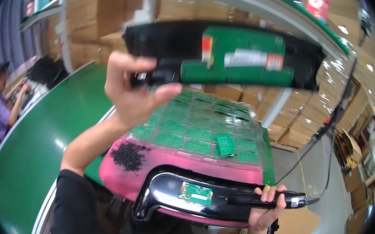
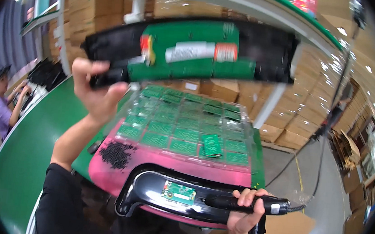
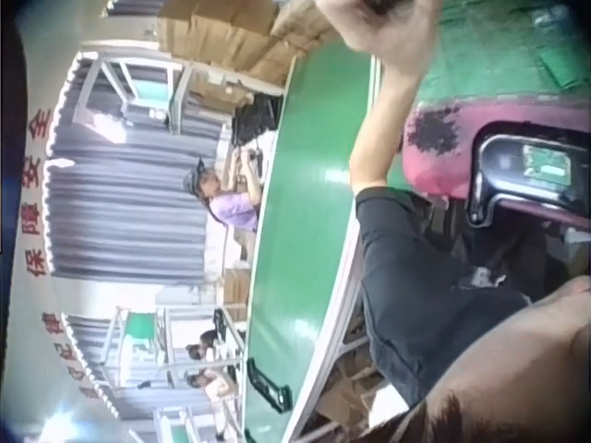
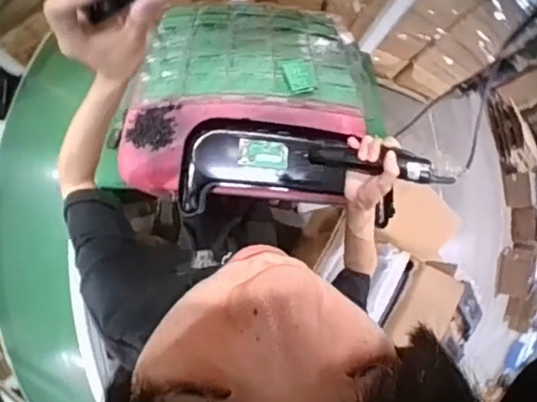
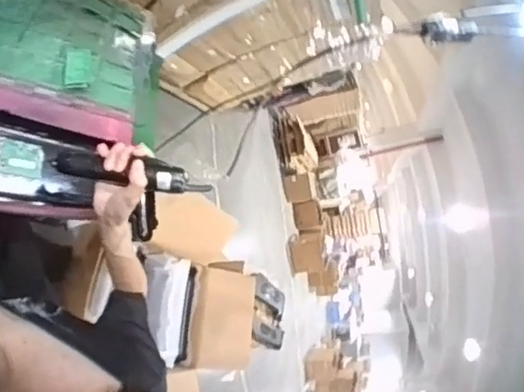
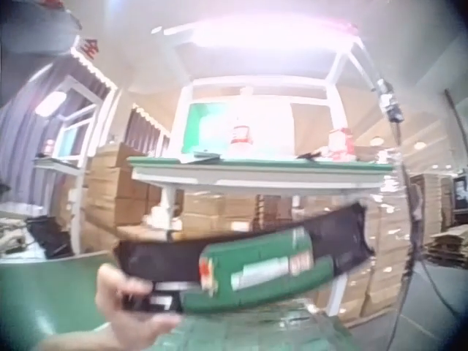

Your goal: Assembling electronic circuit boards into plastic housings using an electric screwdriver.

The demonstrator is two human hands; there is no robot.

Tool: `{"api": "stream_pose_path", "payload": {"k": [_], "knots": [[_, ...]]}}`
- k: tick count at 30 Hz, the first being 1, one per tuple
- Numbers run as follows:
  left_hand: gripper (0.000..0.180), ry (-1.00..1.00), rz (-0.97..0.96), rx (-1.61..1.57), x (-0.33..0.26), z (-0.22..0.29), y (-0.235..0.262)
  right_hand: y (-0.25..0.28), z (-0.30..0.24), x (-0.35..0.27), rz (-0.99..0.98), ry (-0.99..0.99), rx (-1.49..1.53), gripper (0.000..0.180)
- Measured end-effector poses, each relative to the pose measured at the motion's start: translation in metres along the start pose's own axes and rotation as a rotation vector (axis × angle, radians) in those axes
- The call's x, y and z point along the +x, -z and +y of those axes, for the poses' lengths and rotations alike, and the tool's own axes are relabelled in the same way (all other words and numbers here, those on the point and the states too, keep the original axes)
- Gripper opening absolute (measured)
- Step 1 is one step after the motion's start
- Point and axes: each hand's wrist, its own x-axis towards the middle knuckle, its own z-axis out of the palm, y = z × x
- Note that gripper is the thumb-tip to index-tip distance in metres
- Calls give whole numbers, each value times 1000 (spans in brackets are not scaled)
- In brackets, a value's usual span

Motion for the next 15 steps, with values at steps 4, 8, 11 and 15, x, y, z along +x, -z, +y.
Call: {"api": "stream_pose_path", "payload": {"k": [4, 8, 11, 15], "knots": [[44, 359, 74, -9, -52, 29, 83, 12, 2, 2, -61, -33, 115, 14], [25, 813, 417, 19, -113, 8, 169, 24, 3, -1, -79, -91, 134, 15], [23, 901, 602, 221, -143, -10, 243, 23, 5, -1, -43, -115, 52, 20], [26, 948, 754, 491, -179, -44, 336, 22, 11, 4, -107, -138, 33, 22]]}}
